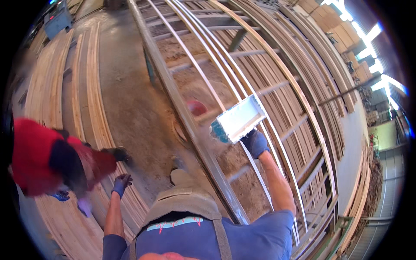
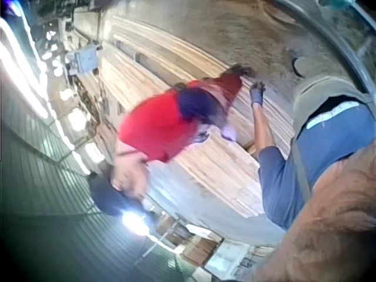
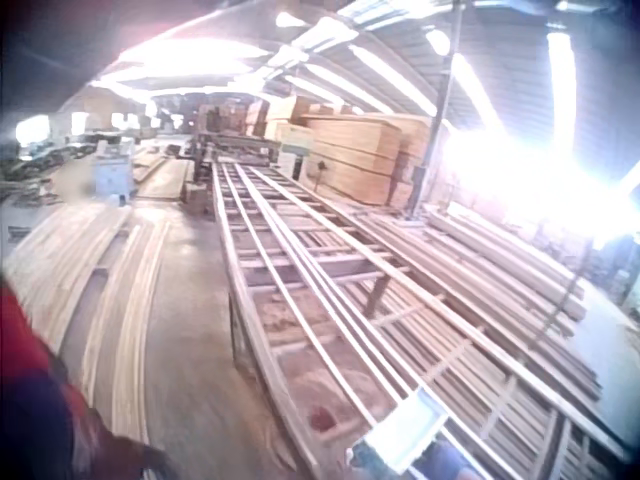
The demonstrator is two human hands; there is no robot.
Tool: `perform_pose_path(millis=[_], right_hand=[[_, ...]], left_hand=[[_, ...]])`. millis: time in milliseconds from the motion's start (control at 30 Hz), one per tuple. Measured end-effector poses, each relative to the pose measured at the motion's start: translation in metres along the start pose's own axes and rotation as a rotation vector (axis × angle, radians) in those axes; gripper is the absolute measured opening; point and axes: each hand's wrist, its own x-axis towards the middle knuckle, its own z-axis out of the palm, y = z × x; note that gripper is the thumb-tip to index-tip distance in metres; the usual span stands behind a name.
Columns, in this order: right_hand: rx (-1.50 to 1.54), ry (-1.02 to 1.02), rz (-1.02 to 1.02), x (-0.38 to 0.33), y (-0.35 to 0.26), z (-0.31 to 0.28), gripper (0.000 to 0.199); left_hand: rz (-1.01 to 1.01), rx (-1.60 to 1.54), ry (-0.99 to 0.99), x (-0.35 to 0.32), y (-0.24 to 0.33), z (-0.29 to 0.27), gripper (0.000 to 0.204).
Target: The person mixes a white substance in a bucket using a wooden stick. They then pick up long, thin wooden strips and place them onto a wooden frame structure. The person uses a paint roller to apply the white substance onto the wooden strips on the frame.
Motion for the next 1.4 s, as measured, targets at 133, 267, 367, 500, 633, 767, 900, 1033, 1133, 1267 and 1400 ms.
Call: perform_pose_path(millis=[133,267,367,500,633,767,900,1033,1133,1267,1400], right_hand=[[0.175,0.12,-0.148,0.163,-0.026,0.026,0.032],[0.034,0.051,-0.132,0.332,-0.096,0.027,0.028],[0.128,0.102,-0.122,0.449,-0.161,0.013,0.024],[0.108,0.096,-0.161,0.607,-0.21,0.02,0.025],[0.053,0.042,-0.144,0.755,-0.253,0.032,0.026],[-0.084,0.039,-0.157,0.918,-0.26,0.071,0.045],[-0.295,0.419,-0.705,1.073,-0.32,0.072,0.05],[-0.111,0.083,-0.342,1.263,-0.404,0.083,0.053],[-0.205,0.218,-0.455,1.386,-0.398,0.093,0.054],[0.0,-0.015,-0.198,1.555,-0.493,0.093,0.055],[-0.284,0.167,-0.48,1.715,-0.533,0.096,0.029]], left_hand=[[-0.137,-0.031,0.194,0.028,-0.041,-0.099,0.012],[-0.615,-0.419,0.066,0.032,-0.051,-0.099,0.018],[-0.72,-0.369,0.061,0.08,-0.002,-0.09,0.018],[-0.641,-0.427,0.133,0.205,0.095,-0.133,0.019],[-0.311,-0.368,0.22,0.397,0.261,-0.228,0.021],[0.02,-0.14,0.318,0.58,0.515,-0.256,0.026],[0.146,-0.176,0.279,0.668,0.709,-0.256,0.024],[0.166,0.115,0.261,0.748,0.62,-0.33,0.032],[-0.377,-0.363,0.23,0.765,0.613,-0.284,0.03],[-0.699,-0.324,0.169,0.801,0.658,-0.291,0.028],[-0.626,-0.545,0.184,0.929,0.753,-0.359,0.028]])
